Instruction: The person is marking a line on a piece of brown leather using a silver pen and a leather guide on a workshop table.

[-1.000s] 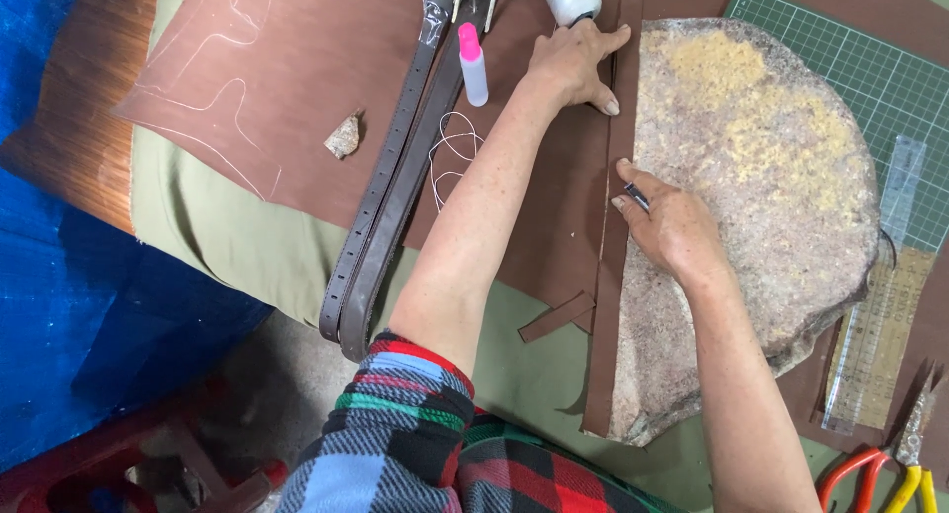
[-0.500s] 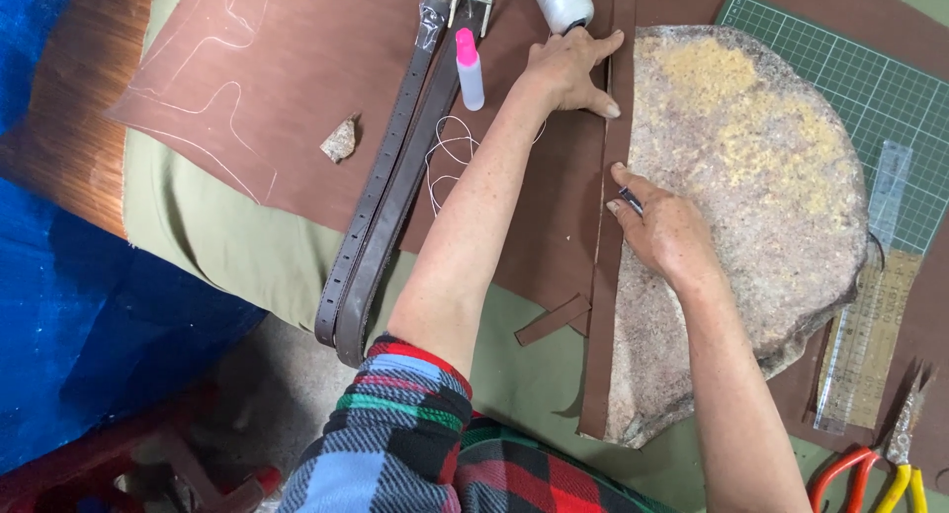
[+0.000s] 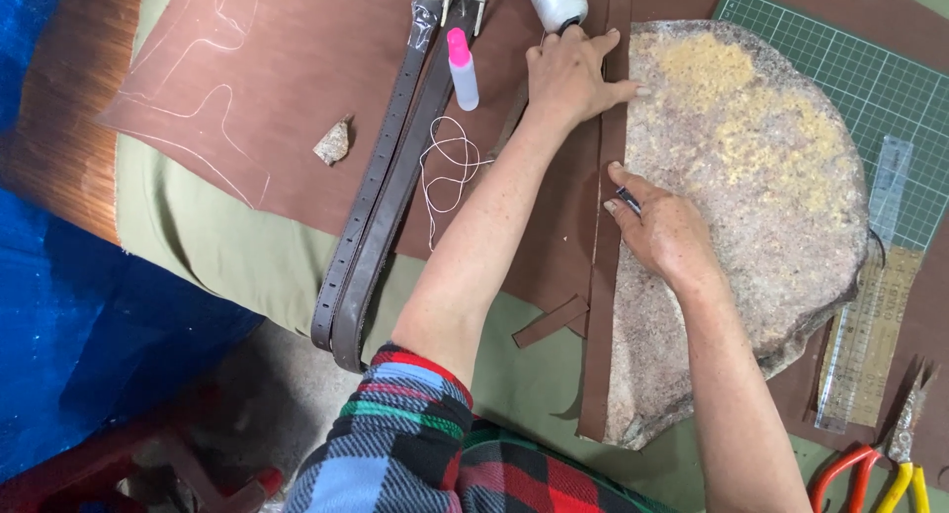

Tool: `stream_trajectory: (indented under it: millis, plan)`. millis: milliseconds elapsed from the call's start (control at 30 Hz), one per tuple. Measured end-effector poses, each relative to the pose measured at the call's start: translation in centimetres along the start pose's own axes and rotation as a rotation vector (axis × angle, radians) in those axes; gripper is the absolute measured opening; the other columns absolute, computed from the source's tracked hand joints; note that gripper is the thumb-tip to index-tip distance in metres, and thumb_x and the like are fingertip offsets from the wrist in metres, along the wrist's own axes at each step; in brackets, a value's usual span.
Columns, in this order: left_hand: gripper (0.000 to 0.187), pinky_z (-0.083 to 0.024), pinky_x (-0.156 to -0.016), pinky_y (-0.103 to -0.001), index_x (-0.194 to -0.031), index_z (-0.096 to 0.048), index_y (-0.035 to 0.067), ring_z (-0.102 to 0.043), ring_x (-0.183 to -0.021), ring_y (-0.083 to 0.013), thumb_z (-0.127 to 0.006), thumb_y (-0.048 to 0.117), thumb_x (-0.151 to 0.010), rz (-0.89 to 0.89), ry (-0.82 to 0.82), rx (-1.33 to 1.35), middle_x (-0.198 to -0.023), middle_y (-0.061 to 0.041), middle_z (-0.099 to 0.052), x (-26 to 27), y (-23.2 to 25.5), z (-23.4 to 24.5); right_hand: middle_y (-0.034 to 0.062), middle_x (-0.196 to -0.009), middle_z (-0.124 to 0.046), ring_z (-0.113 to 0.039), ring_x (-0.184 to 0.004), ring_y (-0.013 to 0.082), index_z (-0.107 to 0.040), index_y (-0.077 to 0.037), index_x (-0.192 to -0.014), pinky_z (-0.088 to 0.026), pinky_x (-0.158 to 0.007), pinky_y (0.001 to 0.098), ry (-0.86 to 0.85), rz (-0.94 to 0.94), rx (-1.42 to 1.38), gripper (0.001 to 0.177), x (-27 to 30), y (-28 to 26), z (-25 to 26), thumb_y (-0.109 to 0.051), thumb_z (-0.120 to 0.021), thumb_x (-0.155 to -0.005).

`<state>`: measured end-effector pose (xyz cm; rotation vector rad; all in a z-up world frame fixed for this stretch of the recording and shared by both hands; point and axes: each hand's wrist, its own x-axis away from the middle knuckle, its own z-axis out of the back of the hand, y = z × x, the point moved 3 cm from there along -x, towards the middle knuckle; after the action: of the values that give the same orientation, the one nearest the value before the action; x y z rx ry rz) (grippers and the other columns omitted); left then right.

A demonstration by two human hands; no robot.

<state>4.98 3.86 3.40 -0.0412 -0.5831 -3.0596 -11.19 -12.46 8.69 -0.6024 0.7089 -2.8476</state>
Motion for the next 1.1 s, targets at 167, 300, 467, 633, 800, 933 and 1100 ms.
stream_trajectory:
  millis: [167,300,467,633,800,933,1100]
  plan:
    - [0.083,-0.039,-0.105,-0.045,-0.140,-0.058,0.036,-0.056,-0.113,-0.0252,-0.073,0.080,-0.071,0.028,0.150,0.012,-0.121,0.001,-0.061,0.3,0.3,-1.3,-0.0015,-0.146,-0.060,-0.062,-0.126,0.0310,-0.051,-0.030,-0.153,-0.044,-0.107,0.0433,-0.001,0.021,0.030,0.052,-0.5,0.9,-0.5,-0.041,-0.051,-0.103]
    - [0.078,-0.038,-0.106,-0.044,-0.141,-0.059,0.033,-0.056,-0.113,-0.0252,-0.070,0.075,-0.076,0.003,0.184,0.039,-0.119,0.000,-0.062,0.7,0.2,-1.4,-0.0052,-0.146,-0.059,-0.064,-0.123,0.0285,-0.051,-0.031,-0.153,-0.049,-0.102,0.0413,-0.020,-0.022,0.014,0.051,-0.3,0.4,-0.2,-0.039,-0.052,-0.103]
    - [0.077,-0.038,-0.107,-0.044,-0.142,-0.058,0.032,-0.055,-0.112,-0.0244,-0.071,0.072,-0.078,-0.017,0.209,0.049,-0.119,0.001,-0.061,0.8,0.0,-2.0,-0.0072,-0.149,-0.057,-0.061,-0.127,0.0284,-0.052,-0.030,-0.153,-0.047,-0.105,0.0422,-0.003,-0.005,0.011,0.051,-0.4,0.6,-0.3,-0.040,-0.052,-0.103]
    - [0.070,-0.040,-0.103,-0.043,-0.140,-0.059,0.033,-0.055,-0.105,-0.0237,-0.060,0.077,-0.085,-0.061,0.328,-0.008,-0.112,0.003,-0.059,1.5,-0.1,-3.0,-0.0048,-0.148,-0.058,-0.061,-0.126,0.0325,-0.050,-0.032,-0.154,-0.045,-0.106,0.0456,-0.012,-0.003,0.035,0.051,-0.6,1.1,-0.6,-0.041,-0.050,-0.103]
    - [0.037,-0.042,-0.094,-0.051,-0.134,-0.063,0.034,-0.055,-0.093,-0.0289,-0.058,0.043,-0.099,0.018,0.554,-0.077,-0.103,0.002,-0.060,2.4,1.2,-3.4,-0.0037,-0.142,-0.063,-0.071,-0.109,0.0280,-0.053,-0.027,-0.153,-0.051,-0.098,0.0422,0.021,0.053,0.003,0.050,-0.4,1.2,-0.6,-0.037,-0.054,-0.103]
    - [0.040,-0.039,-0.098,-0.054,-0.140,-0.058,0.031,-0.053,-0.099,-0.0298,-0.055,0.042,-0.101,0.043,0.496,-0.051,-0.109,0.001,-0.059,2.4,1.4,-3.8,-0.0076,-0.147,-0.059,-0.063,-0.125,0.0269,-0.053,-0.030,-0.152,-0.044,-0.107,0.0413,0.024,0.038,0.010,0.050,-0.6,1.3,-0.9,-0.038,-0.053,-0.103]
    - [0.041,-0.038,-0.100,-0.059,-0.142,-0.056,0.029,-0.054,-0.100,-0.0297,-0.049,0.040,-0.103,0.042,0.441,-0.087,-0.111,0.000,-0.059,2.5,1.8,-3.3,-0.0013,-0.151,-0.056,-0.064,-0.122,0.0334,-0.047,-0.029,-0.156,-0.054,-0.096,0.0511,-0.013,0.010,0.077,0.053,0.1,-0.1,-0.1,-0.037,-0.050,-0.104]
